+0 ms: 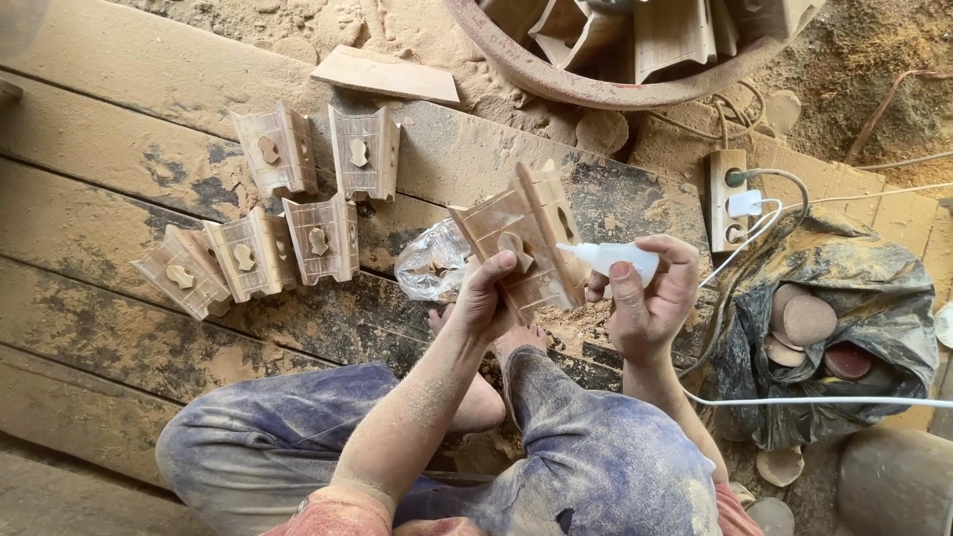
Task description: The person sits on the floor and repeatedly applies glue from a small bottle to small wooden pieces, then presses them onto larger wooden components. The person handles the pieces one at a time, placing finished items aside.
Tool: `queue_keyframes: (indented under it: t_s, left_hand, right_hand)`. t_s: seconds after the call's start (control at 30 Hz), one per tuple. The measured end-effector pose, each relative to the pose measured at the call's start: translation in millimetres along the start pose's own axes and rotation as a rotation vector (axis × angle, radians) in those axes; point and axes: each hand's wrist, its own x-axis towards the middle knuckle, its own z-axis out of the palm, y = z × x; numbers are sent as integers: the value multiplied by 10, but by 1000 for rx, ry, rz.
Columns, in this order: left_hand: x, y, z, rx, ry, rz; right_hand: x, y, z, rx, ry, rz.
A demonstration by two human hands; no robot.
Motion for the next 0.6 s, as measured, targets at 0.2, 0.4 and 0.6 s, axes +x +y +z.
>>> queue_keyframes:
  t_s: [0.2,0.4,0.6]
  left_hand:
    - [-120,-18,160,-126,39,-103]
    - [-90,-128,41,-177,57,-93]
    - [66,-265,-284,-162,7,-87]
  right_hand:
    - [-7,-114,56,101,58,-18]
    - [-136,268,-298,-74,24,-43]
    - [-78,123,-166,-186,-23,-47]
